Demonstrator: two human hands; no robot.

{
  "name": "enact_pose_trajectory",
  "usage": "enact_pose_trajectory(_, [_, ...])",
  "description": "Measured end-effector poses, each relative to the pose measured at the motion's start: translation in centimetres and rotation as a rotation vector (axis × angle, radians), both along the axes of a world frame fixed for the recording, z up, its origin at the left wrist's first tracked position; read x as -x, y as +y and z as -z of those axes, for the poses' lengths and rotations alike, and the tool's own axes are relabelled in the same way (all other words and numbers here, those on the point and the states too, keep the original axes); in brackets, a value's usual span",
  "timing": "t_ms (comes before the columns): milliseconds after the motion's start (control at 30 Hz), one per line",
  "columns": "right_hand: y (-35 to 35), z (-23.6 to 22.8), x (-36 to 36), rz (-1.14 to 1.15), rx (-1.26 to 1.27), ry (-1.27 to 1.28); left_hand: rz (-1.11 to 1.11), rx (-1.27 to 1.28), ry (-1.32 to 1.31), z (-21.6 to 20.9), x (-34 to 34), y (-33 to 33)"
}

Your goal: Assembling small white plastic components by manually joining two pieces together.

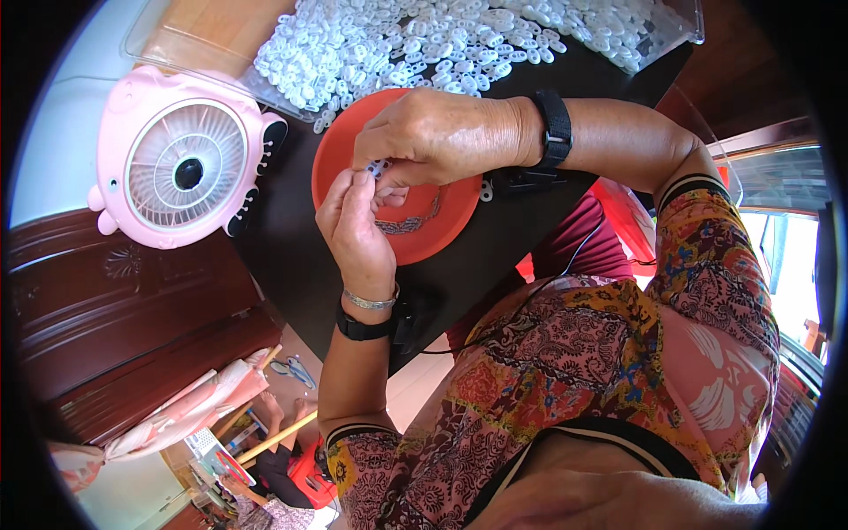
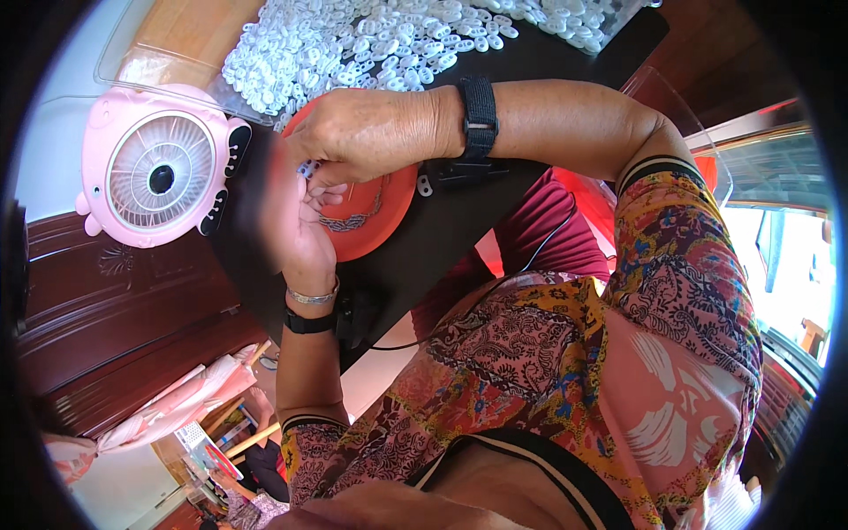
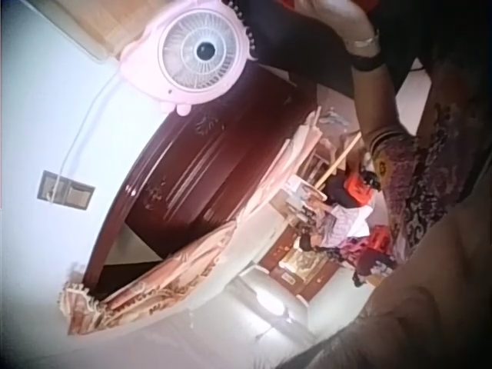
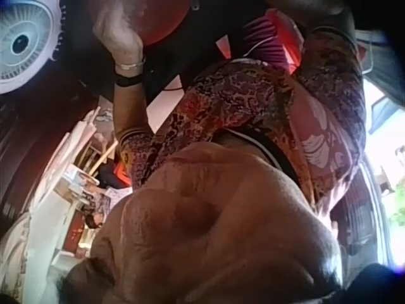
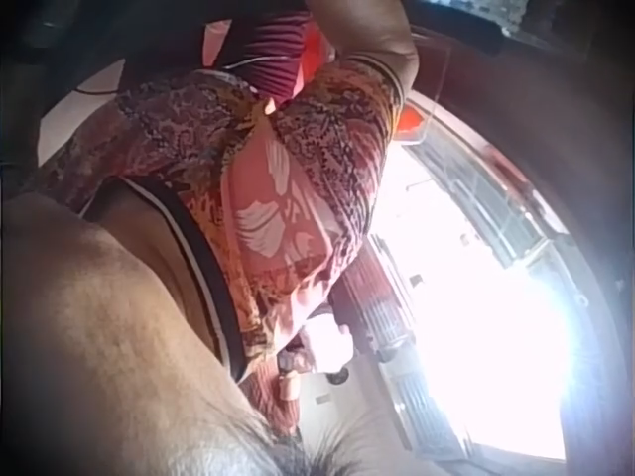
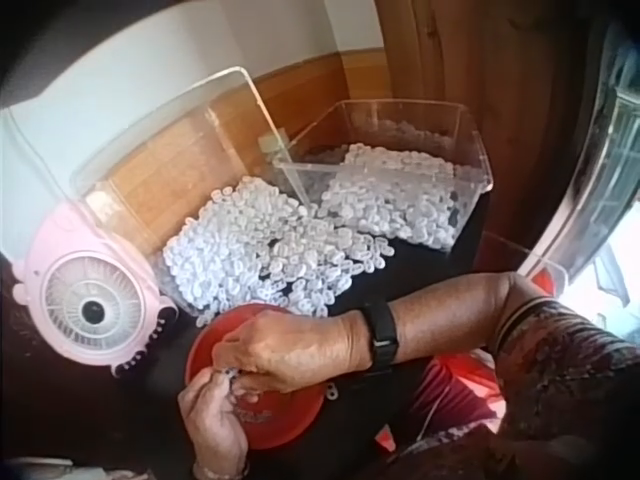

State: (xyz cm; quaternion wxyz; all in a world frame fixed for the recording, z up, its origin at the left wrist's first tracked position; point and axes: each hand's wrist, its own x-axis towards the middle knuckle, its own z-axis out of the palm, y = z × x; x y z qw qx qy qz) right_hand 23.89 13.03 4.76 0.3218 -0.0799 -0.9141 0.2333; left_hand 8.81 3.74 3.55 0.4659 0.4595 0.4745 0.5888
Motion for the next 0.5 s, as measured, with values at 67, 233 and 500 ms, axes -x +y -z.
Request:
enact_pose_trajectory(67, [0.0, -0.2, 0.0, -0.004, 0.0, 0.005, 0.001, -0.012, 0.01, 0.1, 0.1, 0.0])
enact_pose_trajectory(233, [-0.1, -0.4, -0.1, -0.063, 0.12, 0.006, 0.044, -0.037, 0.087, 0.5, 0.6, 0.0])
enact_pose_trajectory(500, [0.0, -1.1, -0.5, -0.007, -0.035, -0.07, 0.047, -0.024, -0.053, -0.2, -0.1, -0.2])
